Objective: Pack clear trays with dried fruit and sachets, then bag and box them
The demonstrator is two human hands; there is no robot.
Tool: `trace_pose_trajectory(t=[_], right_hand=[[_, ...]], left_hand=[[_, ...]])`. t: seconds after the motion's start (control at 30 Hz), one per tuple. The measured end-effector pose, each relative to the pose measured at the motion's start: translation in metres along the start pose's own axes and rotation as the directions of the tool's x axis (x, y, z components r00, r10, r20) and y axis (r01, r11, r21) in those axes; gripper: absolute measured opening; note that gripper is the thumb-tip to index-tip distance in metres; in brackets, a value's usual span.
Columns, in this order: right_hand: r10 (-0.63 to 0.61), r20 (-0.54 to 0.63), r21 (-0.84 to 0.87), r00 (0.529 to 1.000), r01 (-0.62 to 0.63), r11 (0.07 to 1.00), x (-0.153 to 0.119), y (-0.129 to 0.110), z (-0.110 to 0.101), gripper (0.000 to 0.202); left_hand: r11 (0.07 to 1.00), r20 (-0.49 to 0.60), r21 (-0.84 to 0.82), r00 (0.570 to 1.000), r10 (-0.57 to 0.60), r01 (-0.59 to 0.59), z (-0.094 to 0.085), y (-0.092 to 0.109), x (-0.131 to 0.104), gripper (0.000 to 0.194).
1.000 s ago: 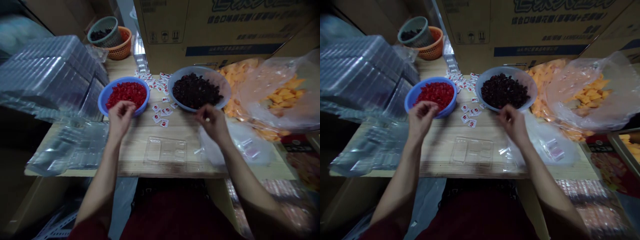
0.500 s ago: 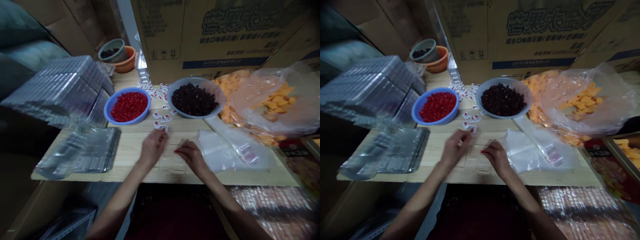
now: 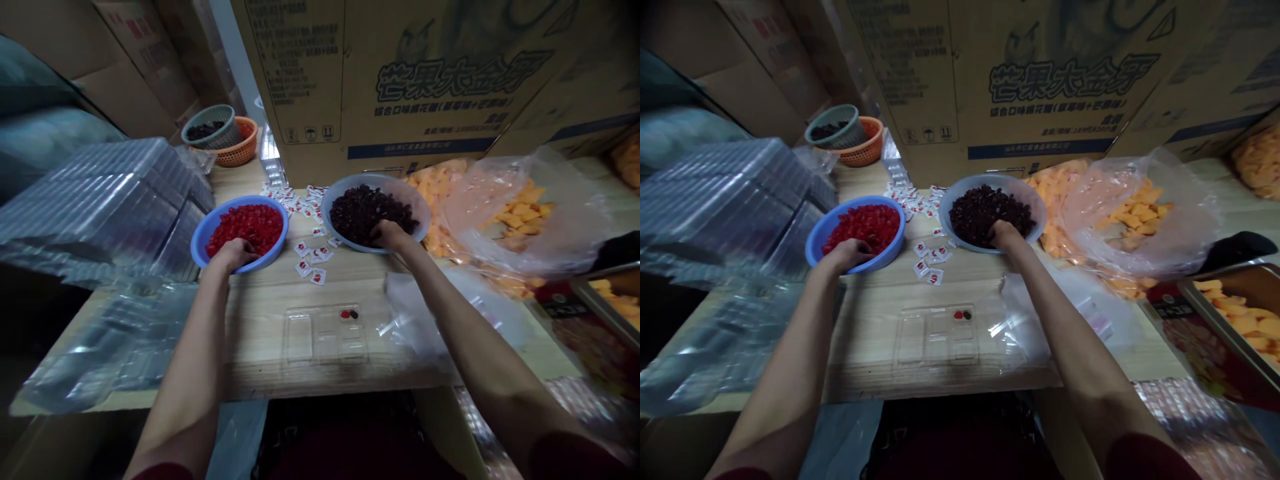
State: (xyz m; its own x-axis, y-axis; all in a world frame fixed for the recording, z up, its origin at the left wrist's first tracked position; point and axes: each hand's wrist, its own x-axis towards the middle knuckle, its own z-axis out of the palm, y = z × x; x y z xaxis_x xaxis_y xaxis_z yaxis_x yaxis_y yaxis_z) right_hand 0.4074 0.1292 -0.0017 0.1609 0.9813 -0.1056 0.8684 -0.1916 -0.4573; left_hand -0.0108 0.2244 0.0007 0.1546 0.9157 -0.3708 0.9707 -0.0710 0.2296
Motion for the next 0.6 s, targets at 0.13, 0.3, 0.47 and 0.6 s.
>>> trace_pose_trajectory(t=[0.13,0.3,0.47,0.6], right_hand=[[0.037,0.051,-0.034,0.998,-0.035,0.999,0.008,0.003,0.005,0.019],[0.035,0.069,-0.014,0.997,-0.034,0.999,0.000,0.014,0.000,0.015],[0.014,0.039,0.014,0.999,-0.015,1.000,-0.010,0.017,0.002,0.015],[-0.065,-0.221,0.076,0.973,0.084,0.994,-0.012,0.017,0.001,0.011]], left_hand=[[0.988,-0.020,0.141,0.997,-0.068,0.070,-0.002,-0.008,-0.002,0.027],[0.998,-0.021,0.058,1.000,-0.013,0.014,-0.002,-0.011,-0.007,0.027],[0.995,0.026,0.099,1.000,-0.011,0.008,-0.003,0.003,-0.019,0.019],[0.998,-0.015,0.057,1.000,-0.005,0.006,0.002,0.004,-0.026,0.019]])
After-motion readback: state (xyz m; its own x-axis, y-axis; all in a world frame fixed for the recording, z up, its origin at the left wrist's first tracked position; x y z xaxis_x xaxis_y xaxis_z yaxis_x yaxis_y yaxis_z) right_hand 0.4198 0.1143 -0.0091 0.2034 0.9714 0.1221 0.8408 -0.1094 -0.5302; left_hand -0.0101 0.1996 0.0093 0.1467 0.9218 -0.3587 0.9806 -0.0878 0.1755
